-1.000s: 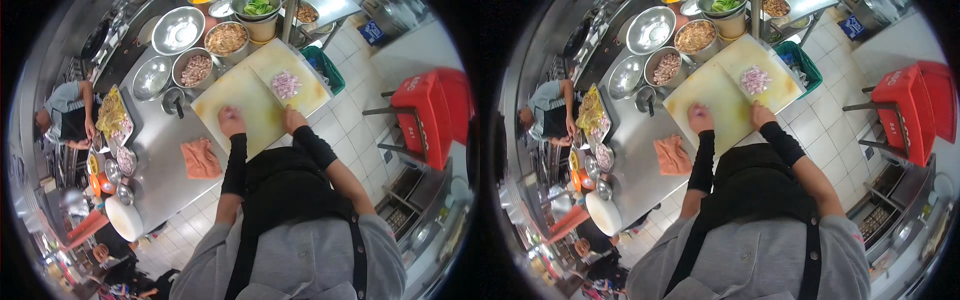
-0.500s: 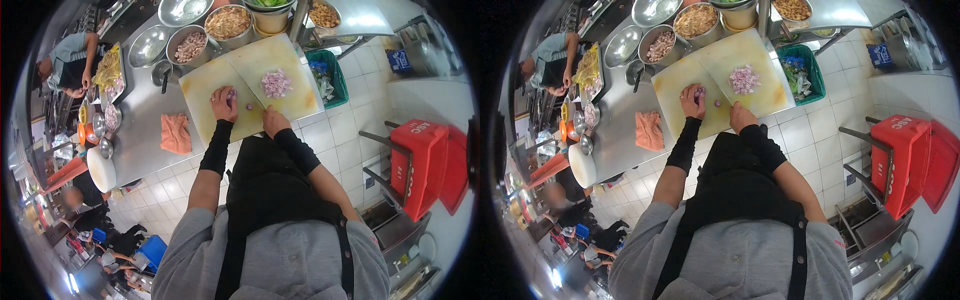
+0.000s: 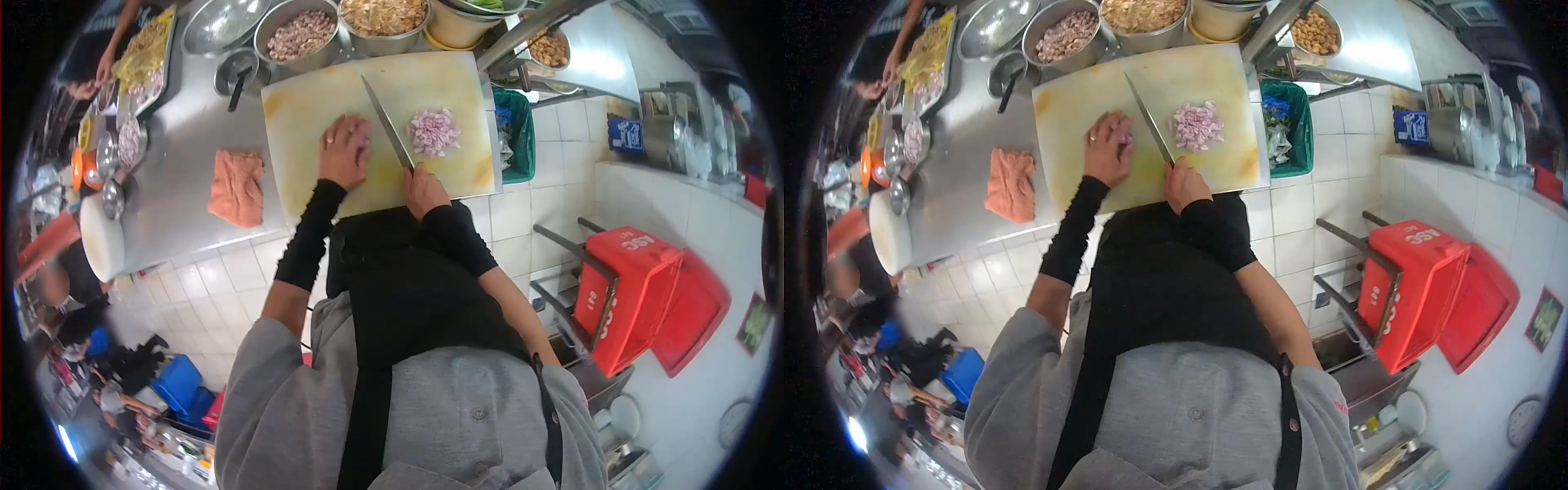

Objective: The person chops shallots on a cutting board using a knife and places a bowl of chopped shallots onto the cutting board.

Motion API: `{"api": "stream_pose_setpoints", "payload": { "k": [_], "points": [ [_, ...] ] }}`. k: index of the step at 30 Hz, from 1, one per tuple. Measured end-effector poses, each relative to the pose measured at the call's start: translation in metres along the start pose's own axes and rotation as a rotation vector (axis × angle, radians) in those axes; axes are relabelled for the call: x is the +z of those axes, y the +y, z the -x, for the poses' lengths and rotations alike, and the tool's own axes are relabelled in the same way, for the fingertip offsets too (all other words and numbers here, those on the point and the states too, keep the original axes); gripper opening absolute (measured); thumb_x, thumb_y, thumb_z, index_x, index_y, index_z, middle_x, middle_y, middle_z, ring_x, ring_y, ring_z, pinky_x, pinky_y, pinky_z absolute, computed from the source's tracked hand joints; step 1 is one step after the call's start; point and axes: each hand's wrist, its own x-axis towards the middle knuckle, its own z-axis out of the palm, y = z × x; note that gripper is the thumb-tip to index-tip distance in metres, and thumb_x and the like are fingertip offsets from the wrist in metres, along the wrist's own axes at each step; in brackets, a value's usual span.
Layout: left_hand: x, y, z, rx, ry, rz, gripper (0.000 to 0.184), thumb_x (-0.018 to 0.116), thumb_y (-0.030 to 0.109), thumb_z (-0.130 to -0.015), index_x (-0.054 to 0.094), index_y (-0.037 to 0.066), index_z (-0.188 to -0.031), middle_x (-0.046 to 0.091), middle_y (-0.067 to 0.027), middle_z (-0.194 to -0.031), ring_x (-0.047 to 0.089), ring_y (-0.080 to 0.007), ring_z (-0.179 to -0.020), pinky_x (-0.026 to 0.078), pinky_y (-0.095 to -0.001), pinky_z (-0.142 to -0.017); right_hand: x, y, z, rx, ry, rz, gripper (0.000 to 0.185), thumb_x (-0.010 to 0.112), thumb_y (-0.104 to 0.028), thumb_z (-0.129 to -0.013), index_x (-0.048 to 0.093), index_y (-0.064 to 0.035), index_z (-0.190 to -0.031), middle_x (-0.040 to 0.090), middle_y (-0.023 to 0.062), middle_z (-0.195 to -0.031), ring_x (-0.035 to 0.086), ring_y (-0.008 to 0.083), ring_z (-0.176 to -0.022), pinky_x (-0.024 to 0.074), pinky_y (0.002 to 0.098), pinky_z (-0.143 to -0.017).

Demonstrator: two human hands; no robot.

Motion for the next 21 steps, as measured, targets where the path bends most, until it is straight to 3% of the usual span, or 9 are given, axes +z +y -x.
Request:
{"api": "stream_pose_setpoints", "payload": {
  "k": [3, 12, 15, 18, 21],
  "points": [
    [-0.016, -0.013, -0.001, -0.072, 0.012, 0.129, 0.06, 0.072, 0.017, -0.085, 0.054, 0.015, -0.142, 0.049, -0.0124, -0.148, 0.044, -0.0391, -0.139, 0.037, -0.0499, -0.114, -0.005, 0.004, -0.004, -0.012, -0.077, 0.018, 0.037, 0.048, -0.032, -0.106, 0.05, 0.0038, -0.101, 0.067, 0.0364, -0.084, 0.066, 0.0553, -0.081, 0.0533, 0.0622, -0.073],
    [-0.025, -0.004, 0.02, -0.135, 0.16, 0.175, 0.08, 0.073, 0.022, -0.084, 0.04, 0.019, -0.157, 0.037, -0.016, -0.159, 0.031, -0.0451, -0.146, 0.029, -0.0561, -0.119, -0.02, 0.029, -0.012, -0.105, -0.102, 0.194, 0.048, 0.044, -0.04, -0.108, 0.053, 0.0062, -0.115, 0.067, 0.0341, -0.081, 0.068, 0.0531, -0.081, 0.0545, 0.0601, -0.07],
    [-0.032, 0.02, 0.028, -0.131, 0.046, -0.04, 0.082, 0.074, 0.023, -0.084, 0.039, 0.018, -0.158, 0.032, -0.0151, -0.162, 0.025, -0.046, -0.149, 0.024, -0.0595, -0.12, -0.035, 0.029, 0.0, -0.071, -0.132, 0.228, 0.044, 0.046, -0.039, -0.107, 0.053, 0.004, -0.112, 0.067, 0.0341, -0.081, 0.067, 0.0533, -0.08, 0.0542, 0.0607, -0.071],
    [-0.021, 0.0, 0.033, -0.253, 0.06, -0.141, 0.08, 0.073, 0.025, -0.087, 0.038, 0.018, -0.159, 0.029, -0.0123, -0.165, 0.025, -0.0433, -0.15, 0.023, -0.0595, -0.12, -0.045, 0.03, 0.019, -0.039, -0.127, 0.211, 0.039, 0.047, -0.038, -0.107, 0.052, 0.0013, -0.105, 0.067, 0.0343, -0.082, 0.067, 0.0532, -0.08, 0.0537, 0.0615, -0.072],
    [-0.029, -0.007, 0.026, -0.256, 0.196, 0.048, 0.072, 0.07, 0.025, -0.089, 0.043, 0.021, -0.156, 0.035, -0.0101, -0.161, 0.028, -0.0408, -0.15, 0.023, -0.0584, -0.12, -0.043, 0.04, 0.033, -0.019, -0.085, 0.188, 0.036, 0.049, -0.036, -0.107, 0.05, -0.0004, -0.099, 0.067, 0.0345, -0.08, 0.067, 0.0537, -0.079, 0.0532, 0.0623, -0.071]
  ]
}}
